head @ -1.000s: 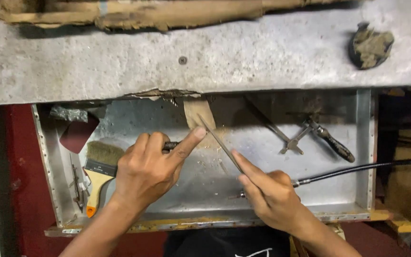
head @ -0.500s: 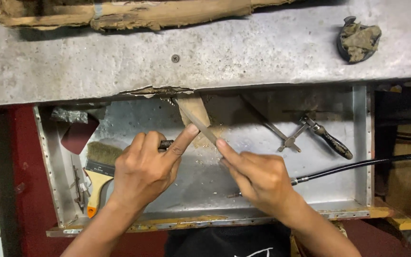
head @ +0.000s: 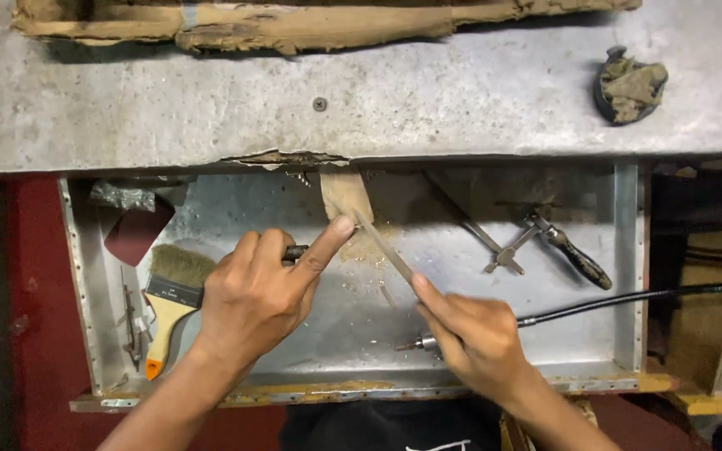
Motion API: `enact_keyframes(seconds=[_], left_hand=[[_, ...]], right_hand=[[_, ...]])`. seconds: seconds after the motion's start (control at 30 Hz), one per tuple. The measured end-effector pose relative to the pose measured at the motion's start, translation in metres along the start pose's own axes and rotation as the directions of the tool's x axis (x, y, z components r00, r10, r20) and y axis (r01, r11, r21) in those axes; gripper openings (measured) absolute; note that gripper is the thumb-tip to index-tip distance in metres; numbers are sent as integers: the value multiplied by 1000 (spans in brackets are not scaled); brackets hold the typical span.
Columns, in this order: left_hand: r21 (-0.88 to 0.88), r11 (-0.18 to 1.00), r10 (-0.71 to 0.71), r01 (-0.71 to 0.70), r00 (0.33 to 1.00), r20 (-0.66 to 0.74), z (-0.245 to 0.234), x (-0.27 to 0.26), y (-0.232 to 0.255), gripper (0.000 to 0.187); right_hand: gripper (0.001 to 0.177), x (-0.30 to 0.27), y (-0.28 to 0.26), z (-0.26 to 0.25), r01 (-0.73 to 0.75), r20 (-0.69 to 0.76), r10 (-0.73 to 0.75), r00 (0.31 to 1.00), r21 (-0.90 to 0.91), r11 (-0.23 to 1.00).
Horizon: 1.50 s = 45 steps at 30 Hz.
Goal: Finishing a small jewelry component using a hand file, pliers, and a rotary grinding tool at a workbench.
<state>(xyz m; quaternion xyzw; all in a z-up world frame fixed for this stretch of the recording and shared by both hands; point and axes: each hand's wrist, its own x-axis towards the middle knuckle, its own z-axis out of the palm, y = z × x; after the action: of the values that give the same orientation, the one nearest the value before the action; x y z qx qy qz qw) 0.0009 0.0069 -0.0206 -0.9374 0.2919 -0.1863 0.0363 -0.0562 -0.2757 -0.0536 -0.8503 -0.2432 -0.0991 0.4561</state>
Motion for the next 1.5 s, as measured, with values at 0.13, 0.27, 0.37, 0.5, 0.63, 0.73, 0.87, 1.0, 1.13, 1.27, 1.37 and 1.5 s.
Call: enact_keyframes(seconds=[0.13,0.27,0.37,0.5,0.63,0.73,0.87,1.0,1.13,1.27,1.37,1.5], left_hand=[[15,1000,20,-21,1000,12,1,-3,0,64],[-3,1000,18,-18,1000,-6,4,-4,-2,68],[0,1000,8,-8,1000,0,3,-2,-1,68],[14,1000,12,-12,1000,-12,5,0,-3,67],[-5,1000,17,-17,1000,-11,9,-8,-1,68],[-4,1000,5,-5,1000,-11,8,-4,-1,66],[30,999,15,-15,1000,-27,9,-5,-3,67],[61,998,31,-28,998,-54,19,-12,-3,65],[68,998,-5,18,983,-185,12,6,11,60],[-461,828,-306,317,947,102,-17,-9,48,57],[-710,488,-338,507,860,382,-56,-5,79,62],[-721,193,-183,666,746,640,-104,2,108,64]], right_hand=[[43,29,-17,-3,24,-15,-25,1000,-66,997],[45,42,-18,-4,53,17,-52,998,-80,995],[47,16,-12,-6,0,-3,0,1000,-38,999],[47,23,-16,-4,7,-18,-8,1000,-39,999],[47,50,-23,-4,19,47,-19,999,-15,1000],[46,31,-17,-8,43,4,-43,999,-31,999],[50,20,-13,-8,-37,14,36,999,74,997],[47,52,-16,-6,0,53,-1,999,18,1000],[30,59,-24,-17,-2,-140,15,990,96,995],[34,19,-5,-13,-106,-119,119,986,112,988],[36,15,-10,-17,-174,-118,195,974,167,970],[46,33,-34,-32,-251,0,270,963,373,893]])
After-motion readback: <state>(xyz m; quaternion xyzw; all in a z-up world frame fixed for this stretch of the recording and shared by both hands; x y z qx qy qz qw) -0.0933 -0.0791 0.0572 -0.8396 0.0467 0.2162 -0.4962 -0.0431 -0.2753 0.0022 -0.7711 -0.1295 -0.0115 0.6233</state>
